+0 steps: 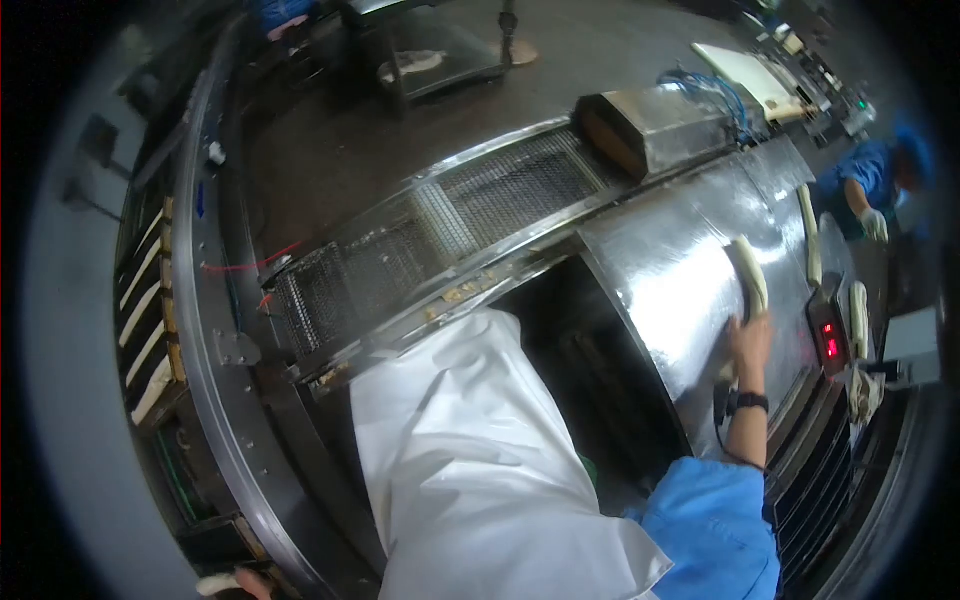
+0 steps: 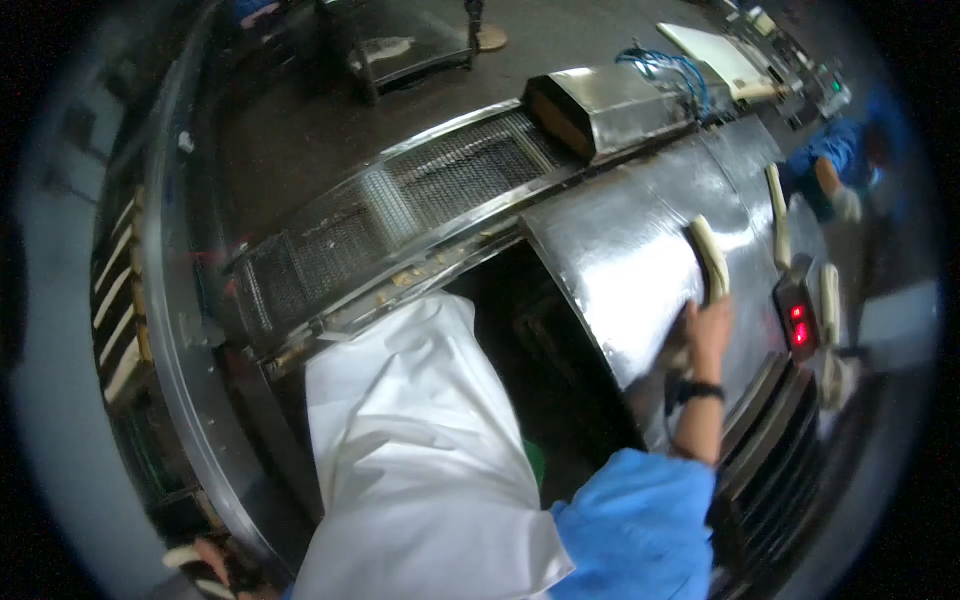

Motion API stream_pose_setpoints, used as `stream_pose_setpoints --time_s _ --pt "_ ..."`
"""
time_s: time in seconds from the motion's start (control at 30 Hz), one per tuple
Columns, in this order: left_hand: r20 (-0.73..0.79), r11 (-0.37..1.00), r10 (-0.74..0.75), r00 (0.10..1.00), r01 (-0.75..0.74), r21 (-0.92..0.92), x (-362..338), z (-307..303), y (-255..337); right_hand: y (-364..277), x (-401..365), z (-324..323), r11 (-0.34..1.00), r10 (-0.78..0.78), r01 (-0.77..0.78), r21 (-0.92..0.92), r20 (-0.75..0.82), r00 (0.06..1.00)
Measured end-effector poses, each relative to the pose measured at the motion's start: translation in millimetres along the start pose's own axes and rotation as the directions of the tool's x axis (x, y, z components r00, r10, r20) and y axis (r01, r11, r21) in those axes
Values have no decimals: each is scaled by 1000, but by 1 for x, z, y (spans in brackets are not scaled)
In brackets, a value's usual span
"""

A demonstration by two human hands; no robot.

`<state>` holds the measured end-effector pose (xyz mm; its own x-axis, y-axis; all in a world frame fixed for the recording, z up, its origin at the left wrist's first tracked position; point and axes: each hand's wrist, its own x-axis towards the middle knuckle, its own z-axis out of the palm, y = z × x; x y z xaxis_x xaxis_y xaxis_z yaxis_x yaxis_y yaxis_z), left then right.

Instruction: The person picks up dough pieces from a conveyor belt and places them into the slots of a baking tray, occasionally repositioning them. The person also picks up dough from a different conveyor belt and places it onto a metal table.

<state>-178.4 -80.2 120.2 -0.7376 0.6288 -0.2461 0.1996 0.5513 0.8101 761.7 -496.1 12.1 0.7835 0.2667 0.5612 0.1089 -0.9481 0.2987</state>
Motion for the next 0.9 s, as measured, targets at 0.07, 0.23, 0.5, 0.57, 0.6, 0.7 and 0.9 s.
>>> stream_pose_setpoints --time_s 0.07,0.23,0.5,0.57,0.6,0.7,0.9 --pt "39 999 30 999 -28 -38 -13 -5 -7 24 -1 32 855 31 -301 422 538 842" --pt "182 969 71 981 -25 -244 -40 -16 -61 -32 -1 -25 89 -198 -761 643 760 619" --pt "-24 996 18 1000 -20 -88 -87 55 -36 -256 -7 -291 -87 -986 -732 676 48 162" --pt "-26 991 90 996 -93 -92 -66 45 -60 -293 -56 -377 -125 -963 -813 569 -267 -39" --pt "-64 993 79 995 -84 -85 -62 51 -58 -322 -66 -417 0 -926 -825 566 -311 -213" --pt "36 984 113 993 -106 -142 -56 49 -50 -377 -110 -556 111 -797 -864 490 -475 -372" --pt "-49 952 80 996 -91 -292 -71 63 -48 -452 -217 -592 -414 -630 -523 746 -649 -427"
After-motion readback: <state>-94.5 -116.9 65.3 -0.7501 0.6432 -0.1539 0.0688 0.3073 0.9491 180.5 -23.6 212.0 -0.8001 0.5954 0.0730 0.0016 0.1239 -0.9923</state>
